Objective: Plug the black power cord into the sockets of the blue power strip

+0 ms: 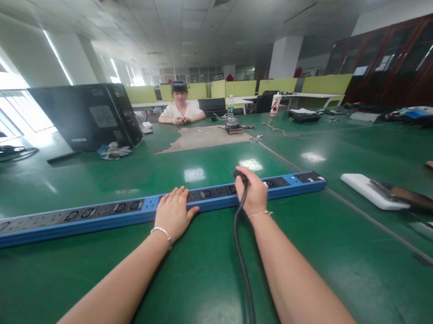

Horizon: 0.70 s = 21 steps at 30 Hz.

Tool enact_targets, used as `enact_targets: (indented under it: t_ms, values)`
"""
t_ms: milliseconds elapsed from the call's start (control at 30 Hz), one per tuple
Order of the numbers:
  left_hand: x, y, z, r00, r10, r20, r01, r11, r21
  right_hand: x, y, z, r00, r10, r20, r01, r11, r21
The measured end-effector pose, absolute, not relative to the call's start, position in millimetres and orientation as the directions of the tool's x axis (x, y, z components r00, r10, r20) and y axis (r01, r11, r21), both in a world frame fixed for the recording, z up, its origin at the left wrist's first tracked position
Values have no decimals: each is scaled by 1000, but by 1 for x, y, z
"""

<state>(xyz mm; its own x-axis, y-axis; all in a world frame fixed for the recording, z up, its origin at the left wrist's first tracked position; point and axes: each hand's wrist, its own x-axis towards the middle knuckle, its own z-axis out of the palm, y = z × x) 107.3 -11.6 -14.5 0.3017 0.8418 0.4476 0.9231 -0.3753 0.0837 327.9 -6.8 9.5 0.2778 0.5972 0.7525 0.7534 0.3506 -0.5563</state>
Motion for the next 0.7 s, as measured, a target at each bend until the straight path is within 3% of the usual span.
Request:
enact_targets:
  t_ms: [200, 400, 700]
  values:
    - [106, -11, -15, 305, 840, 449, 921, -380, 87, 378, -6, -10, 373, 632, 679, 673, 319, -667]
    - [107, -12, -13, 303, 848, 435, 932, -359, 51, 369, -6, -12, 182, 727, 662, 788, 294, -540]
    - [106, -13, -14, 299, 847, 440, 933, -355, 50, 372, -16, -17, 48, 733, 679, 850, 327, -413]
